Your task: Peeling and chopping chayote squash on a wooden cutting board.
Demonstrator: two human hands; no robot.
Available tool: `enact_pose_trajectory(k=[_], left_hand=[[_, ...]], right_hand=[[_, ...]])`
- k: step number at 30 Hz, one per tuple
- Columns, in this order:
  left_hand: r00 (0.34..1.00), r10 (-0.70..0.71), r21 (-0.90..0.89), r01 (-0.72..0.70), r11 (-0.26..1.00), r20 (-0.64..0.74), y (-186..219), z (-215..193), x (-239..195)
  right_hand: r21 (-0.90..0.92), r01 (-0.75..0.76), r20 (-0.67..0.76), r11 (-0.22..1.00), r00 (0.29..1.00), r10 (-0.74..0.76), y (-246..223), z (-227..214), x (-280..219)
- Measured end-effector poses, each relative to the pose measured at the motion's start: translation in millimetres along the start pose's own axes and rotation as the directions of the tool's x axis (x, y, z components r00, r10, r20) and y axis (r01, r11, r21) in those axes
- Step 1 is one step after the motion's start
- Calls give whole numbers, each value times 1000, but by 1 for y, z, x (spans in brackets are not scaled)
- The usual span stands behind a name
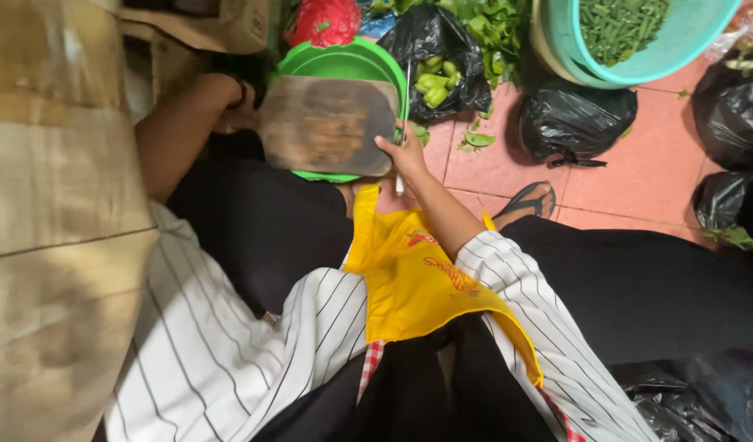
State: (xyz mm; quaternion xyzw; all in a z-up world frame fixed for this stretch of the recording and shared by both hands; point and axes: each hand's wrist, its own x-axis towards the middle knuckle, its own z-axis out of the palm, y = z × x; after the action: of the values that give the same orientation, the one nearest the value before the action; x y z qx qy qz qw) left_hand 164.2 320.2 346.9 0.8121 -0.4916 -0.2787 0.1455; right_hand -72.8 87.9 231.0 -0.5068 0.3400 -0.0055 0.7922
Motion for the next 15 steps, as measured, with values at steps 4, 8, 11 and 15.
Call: enact_pose_trajectory(k=[4,8,11,15], left_hand=[[998,-70,52,70,996,1,-12,13,1],[995,-102,111,103,989,-13,-32,21,29],[989,-149,147,148,978,-8,-53,34,36],[980,-197,198,194,961,-1,-78,45,53]], right_hand=[[-82,28,-104,996,994,-37,26,-4,23],[123,-35,-55,992,998,42,43,-38,29],[191,-40,-64,981,996,53,42,-32,6],[40,143,-113,989,984,-138,45,-17,-14]])
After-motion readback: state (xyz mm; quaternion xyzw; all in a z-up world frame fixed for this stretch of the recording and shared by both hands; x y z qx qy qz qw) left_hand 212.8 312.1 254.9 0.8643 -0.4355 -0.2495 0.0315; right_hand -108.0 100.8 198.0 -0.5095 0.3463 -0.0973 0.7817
